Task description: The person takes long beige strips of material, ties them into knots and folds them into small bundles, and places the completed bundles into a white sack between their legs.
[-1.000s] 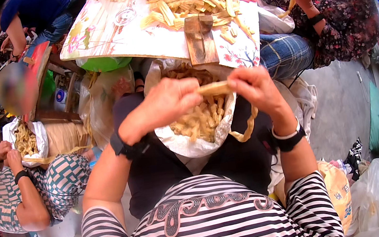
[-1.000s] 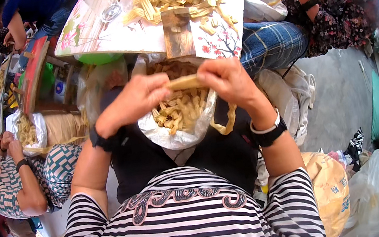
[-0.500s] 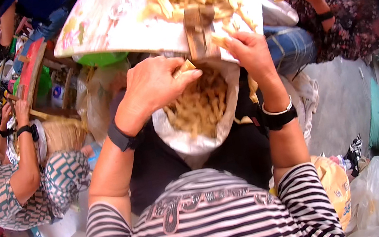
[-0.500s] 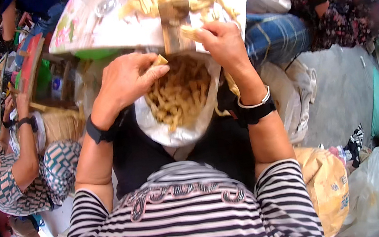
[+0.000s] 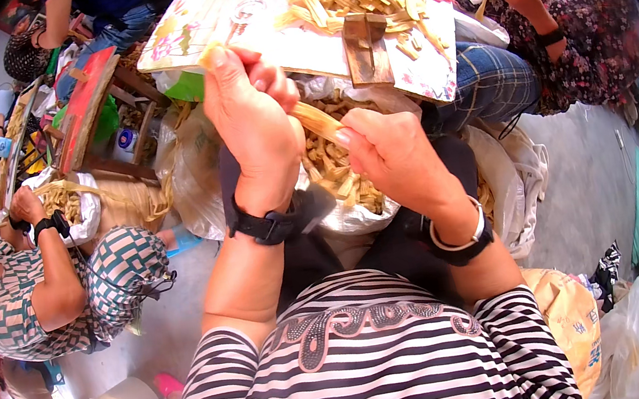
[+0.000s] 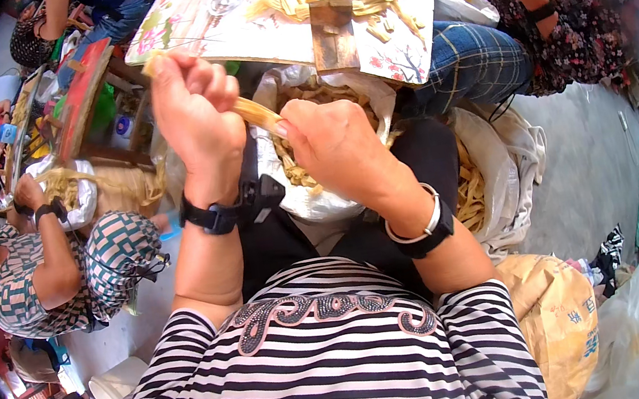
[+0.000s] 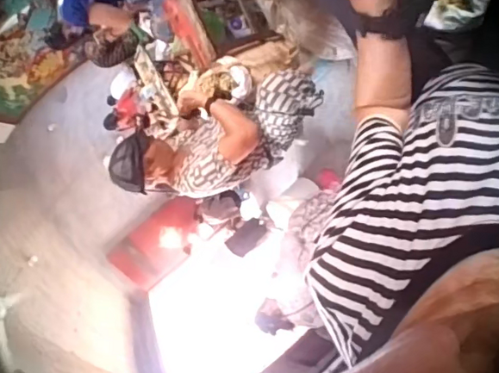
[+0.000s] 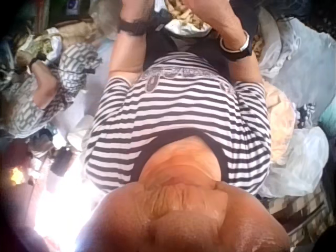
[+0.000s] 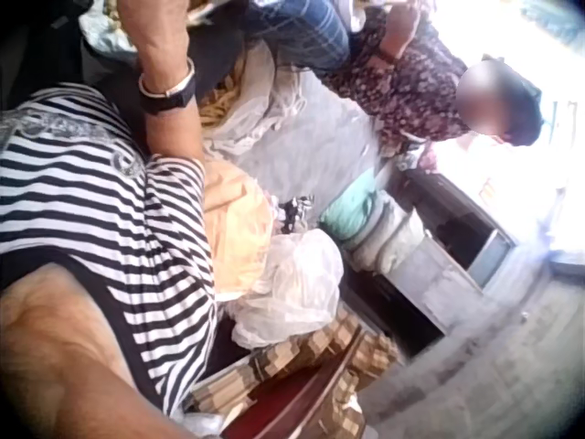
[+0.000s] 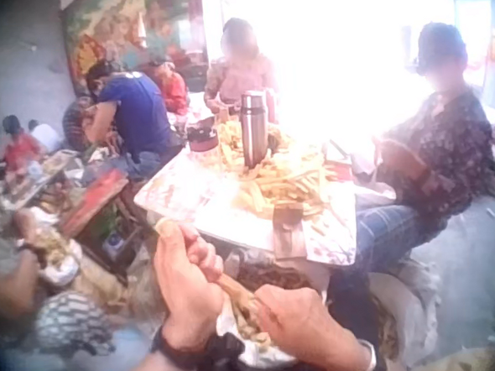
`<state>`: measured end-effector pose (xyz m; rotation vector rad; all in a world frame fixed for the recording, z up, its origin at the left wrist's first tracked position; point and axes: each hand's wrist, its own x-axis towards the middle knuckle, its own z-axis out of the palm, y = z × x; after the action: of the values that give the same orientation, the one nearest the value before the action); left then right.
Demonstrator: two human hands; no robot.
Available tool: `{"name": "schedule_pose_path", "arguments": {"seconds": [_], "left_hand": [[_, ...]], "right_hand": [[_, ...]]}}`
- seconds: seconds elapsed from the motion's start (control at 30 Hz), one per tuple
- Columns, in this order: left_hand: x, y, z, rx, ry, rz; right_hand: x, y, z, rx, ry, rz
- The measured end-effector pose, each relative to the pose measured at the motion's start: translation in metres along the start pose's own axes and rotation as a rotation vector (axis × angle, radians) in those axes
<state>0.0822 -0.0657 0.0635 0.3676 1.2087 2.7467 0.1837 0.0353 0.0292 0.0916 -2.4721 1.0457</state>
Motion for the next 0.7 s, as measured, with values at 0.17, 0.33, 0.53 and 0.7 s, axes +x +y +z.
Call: {"name": "schedule_pose_path", "arguments": {"seconds": [0.17, 0.33, 0.53, 0.7], "left_hand": [[-0.023, -0.004, -0.017, 0.591, -0.165, 0.589], [-0.064, -0.017, -0.024, 0.738, -0.445, 0.282], [-0.054, -0.014, -0.034, 1.02, -0.529, -0.084], [-0.051, -0.004, -0.026, 1.15, -0.596, 0.074]], "right_hand": [[-0.003, -0.014, -0.024, 0.903, -0.214, 0.322], [-0.022, -0.015, 0.008, 0.349, 0.123, 0.149], [-0.034, 0.006, 0.024, 1.046, 0.129, 0.477], [-0.036, 0.022, 0.01, 1.667, -0.133, 0.568]]}}
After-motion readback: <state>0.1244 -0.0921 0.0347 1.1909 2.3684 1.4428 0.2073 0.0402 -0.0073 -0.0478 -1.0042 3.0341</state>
